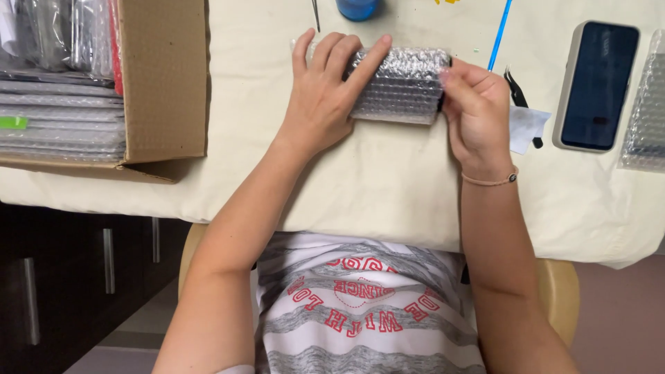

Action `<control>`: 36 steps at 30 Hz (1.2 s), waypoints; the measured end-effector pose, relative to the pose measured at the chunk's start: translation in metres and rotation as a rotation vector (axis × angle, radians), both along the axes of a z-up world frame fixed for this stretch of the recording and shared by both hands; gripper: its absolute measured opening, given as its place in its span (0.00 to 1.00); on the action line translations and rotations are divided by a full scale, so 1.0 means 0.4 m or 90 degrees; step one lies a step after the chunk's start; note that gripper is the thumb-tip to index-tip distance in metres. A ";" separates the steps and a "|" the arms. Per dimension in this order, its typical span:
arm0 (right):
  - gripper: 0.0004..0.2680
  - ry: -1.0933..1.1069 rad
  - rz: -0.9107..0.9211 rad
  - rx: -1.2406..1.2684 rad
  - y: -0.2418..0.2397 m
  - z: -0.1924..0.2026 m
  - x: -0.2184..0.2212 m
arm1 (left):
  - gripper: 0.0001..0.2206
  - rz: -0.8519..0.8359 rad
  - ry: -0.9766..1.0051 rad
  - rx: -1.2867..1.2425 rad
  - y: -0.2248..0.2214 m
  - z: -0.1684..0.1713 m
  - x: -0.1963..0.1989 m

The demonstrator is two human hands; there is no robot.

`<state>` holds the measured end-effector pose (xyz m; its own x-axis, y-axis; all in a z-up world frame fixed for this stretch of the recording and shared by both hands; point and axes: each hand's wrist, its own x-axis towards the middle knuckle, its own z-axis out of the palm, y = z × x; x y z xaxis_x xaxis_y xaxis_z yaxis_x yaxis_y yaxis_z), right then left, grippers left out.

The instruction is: The person is disassembling a mobile phone screen, cleaning components, and manipulating internal connectors at a repair station.

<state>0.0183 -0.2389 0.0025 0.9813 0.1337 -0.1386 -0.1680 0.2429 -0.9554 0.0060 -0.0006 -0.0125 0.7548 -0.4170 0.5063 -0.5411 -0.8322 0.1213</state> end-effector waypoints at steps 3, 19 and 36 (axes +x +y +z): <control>0.06 -0.011 -0.083 0.049 -0.043 -0.013 0.024 | 0.39 0.028 0.022 0.009 0.026 -0.006 0.010; 0.04 0.135 -0.297 0.149 -0.054 0.016 0.035 | 0.43 0.062 0.162 0.006 0.058 0.058 -0.020; 0.04 -0.040 -0.136 0.011 -0.042 0.000 0.017 | 0.11 -0.037 0.601 -0.827 -0.142 -0.021 -0.055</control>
